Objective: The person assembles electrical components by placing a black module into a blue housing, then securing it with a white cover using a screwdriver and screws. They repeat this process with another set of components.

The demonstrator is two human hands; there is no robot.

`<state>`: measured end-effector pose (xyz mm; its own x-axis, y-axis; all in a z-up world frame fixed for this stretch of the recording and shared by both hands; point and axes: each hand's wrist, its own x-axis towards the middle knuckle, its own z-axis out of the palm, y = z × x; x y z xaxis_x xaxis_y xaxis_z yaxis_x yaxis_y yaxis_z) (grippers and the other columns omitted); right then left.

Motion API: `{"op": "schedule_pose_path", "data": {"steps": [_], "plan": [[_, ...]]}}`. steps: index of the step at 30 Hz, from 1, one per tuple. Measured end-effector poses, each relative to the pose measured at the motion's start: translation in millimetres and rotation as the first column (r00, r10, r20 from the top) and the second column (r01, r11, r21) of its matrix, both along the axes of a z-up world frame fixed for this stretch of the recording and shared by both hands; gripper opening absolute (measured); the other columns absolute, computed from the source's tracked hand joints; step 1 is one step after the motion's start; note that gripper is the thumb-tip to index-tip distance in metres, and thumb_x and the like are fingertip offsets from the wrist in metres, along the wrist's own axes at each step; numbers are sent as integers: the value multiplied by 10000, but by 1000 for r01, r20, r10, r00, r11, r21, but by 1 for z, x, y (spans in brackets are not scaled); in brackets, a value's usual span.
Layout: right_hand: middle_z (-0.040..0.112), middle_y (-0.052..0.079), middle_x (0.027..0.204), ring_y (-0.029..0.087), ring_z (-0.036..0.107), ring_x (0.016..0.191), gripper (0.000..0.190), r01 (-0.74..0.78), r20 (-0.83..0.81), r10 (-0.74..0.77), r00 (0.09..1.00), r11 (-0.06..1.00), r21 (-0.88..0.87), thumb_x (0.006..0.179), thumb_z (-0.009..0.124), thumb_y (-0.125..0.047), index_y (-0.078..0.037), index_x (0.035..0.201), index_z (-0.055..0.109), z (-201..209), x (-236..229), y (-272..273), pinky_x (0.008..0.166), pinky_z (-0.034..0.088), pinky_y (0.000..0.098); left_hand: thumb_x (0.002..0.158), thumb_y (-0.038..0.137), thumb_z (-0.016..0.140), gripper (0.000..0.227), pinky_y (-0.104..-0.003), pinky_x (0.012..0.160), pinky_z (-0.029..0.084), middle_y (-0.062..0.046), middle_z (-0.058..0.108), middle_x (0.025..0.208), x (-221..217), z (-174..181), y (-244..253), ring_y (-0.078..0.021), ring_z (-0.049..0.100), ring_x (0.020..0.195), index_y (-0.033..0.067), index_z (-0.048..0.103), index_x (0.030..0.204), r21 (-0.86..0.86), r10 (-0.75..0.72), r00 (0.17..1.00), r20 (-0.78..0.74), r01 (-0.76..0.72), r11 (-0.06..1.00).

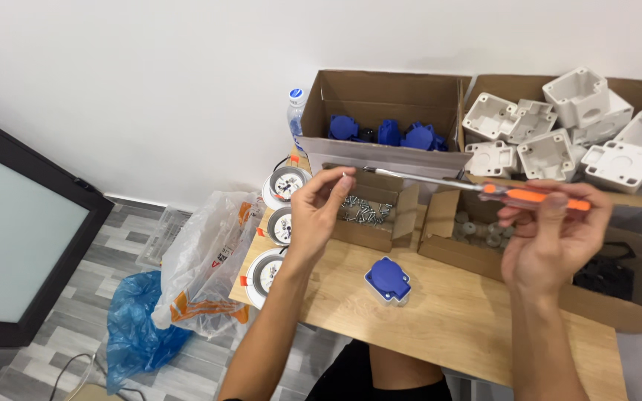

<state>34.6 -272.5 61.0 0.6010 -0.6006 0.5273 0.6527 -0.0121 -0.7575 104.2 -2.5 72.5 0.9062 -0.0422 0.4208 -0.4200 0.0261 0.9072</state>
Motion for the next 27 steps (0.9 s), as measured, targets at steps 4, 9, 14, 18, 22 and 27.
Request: {"op": "schedule_pose_path", "data": {"steps": [4, 9, 14, 18, 22, 27], "plan": [[649, 209, 1183, 256, 664, 779, 270, -49, 101, 47, 994, 999, 11, 1182, 605, -294, -120, 1276, 421, 41, 10, -15, 651, 582, 298, 1013, 145, 697, 204, -221, 708, 509, -120, 771, 1035, 16, 30, -20, -165, 715, 958, 35, 728, 1181, -459, -185, 983, 17, 172, 872], [703, 31, 979, 94, 668, 763, 483, 81, 1, -81, 997, 997, -12, 1065, 591, -537, -100, 1259, 655, 106, 28, -45, 666, 519, 150, 1062, 105, 640, 135, -228, 721, 499, -143, 749, 1124, 29, 104, -36, -227, 722, 1024, 100, 640, 1197, -569, -262, 930, 259, 366, 736], [455, -48, 785, 69, 463, 783, 293, -27, 89, 20, 996, 997, 71, 1041, 604, -425, -198, 1210, 678, 99, 21, -51, 1213, 628, 351, 1068, 57, 636, 123, -253, 757, 517, -240, 710, 1257, 31, 117, -49, -308, 692, 1144, 82, 665, 1185, -694, -347, 888, 301, 454, 559], [666, -42, 916, 37, 582, 710, 490, 197, -102, -195, 975, 980, 6, 1075, 488, -509, -153, 1365, 660, 74, 33, -70, 717, 488, 105, 1063, 70, 645, 122, -265, 737, 484, -150, 711, 1105, 37, 118, -53, -241, 668, 1039, 57, 686, 1178, -697, -440, 857, 269, 489, 525], [552, 13, 915, 253, 697, 1057, 437, 53, 61, -44, 997, 986, -157, 1018, 575, -586, -160, 1076, 649, 43, 40, -98, 1399, 689, 523, 1094, 69, 626, 135, -279, 738, 482, -177, 730, 1118, 41, 111, -55, -262, 684, 1059, 34, 688, 1208, -697, -498, 812, 303, 545, 465], [702, -91, 1157, 95, 731, 1133, 224, 137, -21, -137, 990, 991, -4, 1141, 598, -421, -242, 1195, 721, 16, 51, -135, 1314, 727, 359, 1116, 80, 607, 139, -280, 748, 454, -201, 720, 1185, 40, 110, -52, -274, 679, 1099, 39, 685, 1224, -684, -530, 792, 303, 568, 458]]}}
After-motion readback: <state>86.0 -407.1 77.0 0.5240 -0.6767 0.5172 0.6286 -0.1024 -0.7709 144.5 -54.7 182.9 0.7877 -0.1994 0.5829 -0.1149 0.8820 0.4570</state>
